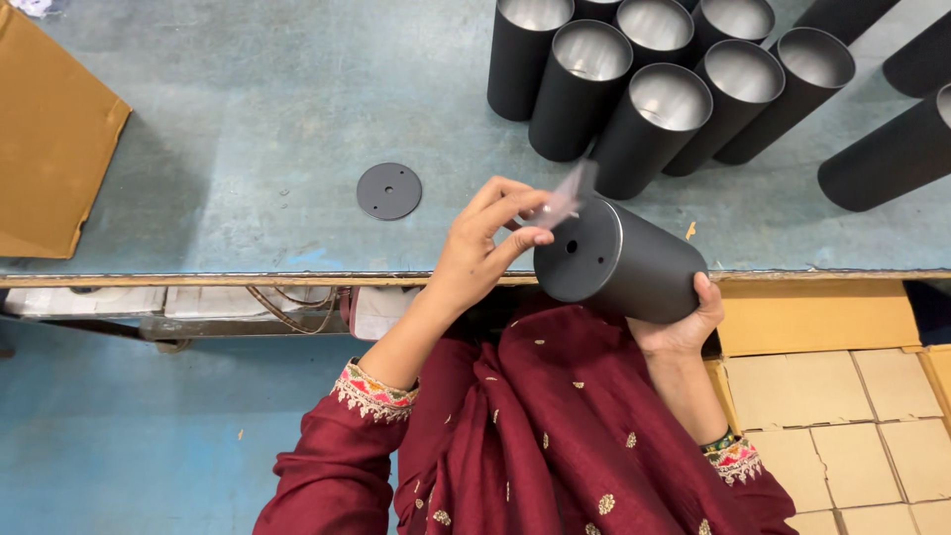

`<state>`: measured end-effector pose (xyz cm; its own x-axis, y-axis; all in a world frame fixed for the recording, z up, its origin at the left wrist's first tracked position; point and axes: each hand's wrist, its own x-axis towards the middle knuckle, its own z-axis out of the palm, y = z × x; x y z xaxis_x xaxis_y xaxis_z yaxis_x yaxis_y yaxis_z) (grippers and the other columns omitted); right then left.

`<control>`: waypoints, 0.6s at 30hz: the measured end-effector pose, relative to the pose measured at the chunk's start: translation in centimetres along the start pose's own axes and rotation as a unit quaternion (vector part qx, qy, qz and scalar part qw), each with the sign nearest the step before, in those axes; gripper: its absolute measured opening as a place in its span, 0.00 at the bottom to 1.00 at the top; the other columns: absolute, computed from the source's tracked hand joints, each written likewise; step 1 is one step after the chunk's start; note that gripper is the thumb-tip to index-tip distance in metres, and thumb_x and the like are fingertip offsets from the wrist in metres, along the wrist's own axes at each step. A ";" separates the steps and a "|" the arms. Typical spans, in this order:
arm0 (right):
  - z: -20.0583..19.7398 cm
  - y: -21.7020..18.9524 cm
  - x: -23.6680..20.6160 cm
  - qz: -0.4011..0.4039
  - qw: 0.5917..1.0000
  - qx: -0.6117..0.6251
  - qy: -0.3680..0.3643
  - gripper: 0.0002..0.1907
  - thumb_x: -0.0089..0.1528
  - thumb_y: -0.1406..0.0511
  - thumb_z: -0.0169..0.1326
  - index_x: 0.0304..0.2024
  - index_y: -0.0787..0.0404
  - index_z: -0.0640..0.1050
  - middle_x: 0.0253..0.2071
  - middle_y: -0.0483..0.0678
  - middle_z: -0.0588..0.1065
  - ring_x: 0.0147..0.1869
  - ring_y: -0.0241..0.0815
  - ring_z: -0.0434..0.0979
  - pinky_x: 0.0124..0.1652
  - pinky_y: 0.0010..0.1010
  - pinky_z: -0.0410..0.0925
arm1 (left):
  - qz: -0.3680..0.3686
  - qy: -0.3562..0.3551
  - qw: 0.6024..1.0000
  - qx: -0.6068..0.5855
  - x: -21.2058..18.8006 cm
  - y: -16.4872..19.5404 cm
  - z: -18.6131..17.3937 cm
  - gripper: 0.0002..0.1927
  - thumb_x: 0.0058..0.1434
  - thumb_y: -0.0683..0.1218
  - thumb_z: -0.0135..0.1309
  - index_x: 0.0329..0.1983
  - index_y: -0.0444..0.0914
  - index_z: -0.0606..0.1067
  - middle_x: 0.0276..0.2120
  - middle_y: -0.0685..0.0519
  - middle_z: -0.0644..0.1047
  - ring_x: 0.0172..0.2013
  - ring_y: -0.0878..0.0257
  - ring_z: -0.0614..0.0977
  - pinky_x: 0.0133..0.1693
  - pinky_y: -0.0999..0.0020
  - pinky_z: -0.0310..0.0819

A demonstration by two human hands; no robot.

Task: The person places small cardboard boxes into a larger cardboard box on a table, then removes them and stacks them on the table. Later, the person uses a transparent ruler to measure the bottom of several black cylindrical containers and places them back on the table.

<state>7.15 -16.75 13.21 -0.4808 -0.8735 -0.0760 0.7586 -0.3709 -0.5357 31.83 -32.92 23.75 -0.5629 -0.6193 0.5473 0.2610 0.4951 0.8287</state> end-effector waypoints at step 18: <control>0.4 0.0 -0.5 -0.013 0.999 -0.034 -0.034 0.35 0.57 0.57 0.61 0.62 0.67 0.73 0.59 0.53 0.75 0.64 0.50 0.74 0.67 0.42 0.65 | 0.128 -0.093 0.957 0.243 -0.6 3.0 -0.5 0.21 0.61 0.47 0.64 0.59 0.47 0.77 0.48 0.55 0.77 0.48 0.55 0.78 0.49 0.60 0.75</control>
<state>7.59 -16.44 13.56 -0.4673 -0.8841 -0.0045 0.7130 -0.3739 -0.5931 33.32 -31.38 25.94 -0.6709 -0.3428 0.6576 0.0395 0.8690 0.4932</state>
